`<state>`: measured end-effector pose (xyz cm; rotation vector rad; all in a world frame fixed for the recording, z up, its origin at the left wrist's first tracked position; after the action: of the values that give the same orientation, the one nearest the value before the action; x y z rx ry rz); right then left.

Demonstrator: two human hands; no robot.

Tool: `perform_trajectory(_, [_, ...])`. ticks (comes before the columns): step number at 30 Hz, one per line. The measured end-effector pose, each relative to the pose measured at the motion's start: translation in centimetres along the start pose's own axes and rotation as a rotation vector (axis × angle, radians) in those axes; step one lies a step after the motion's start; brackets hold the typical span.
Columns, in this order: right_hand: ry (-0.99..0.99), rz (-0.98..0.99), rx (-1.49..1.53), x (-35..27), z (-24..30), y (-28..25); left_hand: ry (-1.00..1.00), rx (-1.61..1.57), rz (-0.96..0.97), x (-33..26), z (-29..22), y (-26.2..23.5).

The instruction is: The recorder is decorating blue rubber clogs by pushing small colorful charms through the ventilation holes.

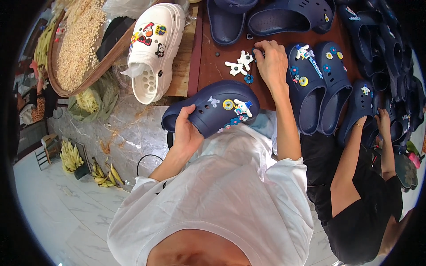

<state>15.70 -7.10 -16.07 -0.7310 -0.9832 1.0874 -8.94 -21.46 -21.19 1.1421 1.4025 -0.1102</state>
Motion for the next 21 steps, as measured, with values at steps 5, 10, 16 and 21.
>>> perform_trajectory(5, [-0.058, 0.125, -0.158, 0.6, 0.4, 1.3, 0.008, 0.011, 0.090, 0.0, 0.2, 0.6])
perform_trajectory(10, [-0.058, 0.181, -0.206, 1.0, 0.5, 1.7, 0.022, 0.050, 0.095, -0.1, 0.4, 0.6])
perform_trajectory(16, [-0.081, 0.074, -0.182, 0.8, 0.8, 1.1, 0.039, 0.077, 0.093, -0.4, 0.1, 0.9])
perform_trajectory(21, [-0.079, -0.025, -0.006, -0.3, 2.0, -2.1, 0.034, 0.078, 0.108, -0.6, 0.0, 1.2])
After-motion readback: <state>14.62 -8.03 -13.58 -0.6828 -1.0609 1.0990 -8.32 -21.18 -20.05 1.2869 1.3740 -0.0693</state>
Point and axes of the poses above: each hand's wrist, its own x-axis towards the middle knuckle, its own y-axis out of the palm, z = x × y, the point moved 10 cm from there along x, towards the middle knuckle, and after that the axes turned 4 degrees about -x, right-handed, at the moved point
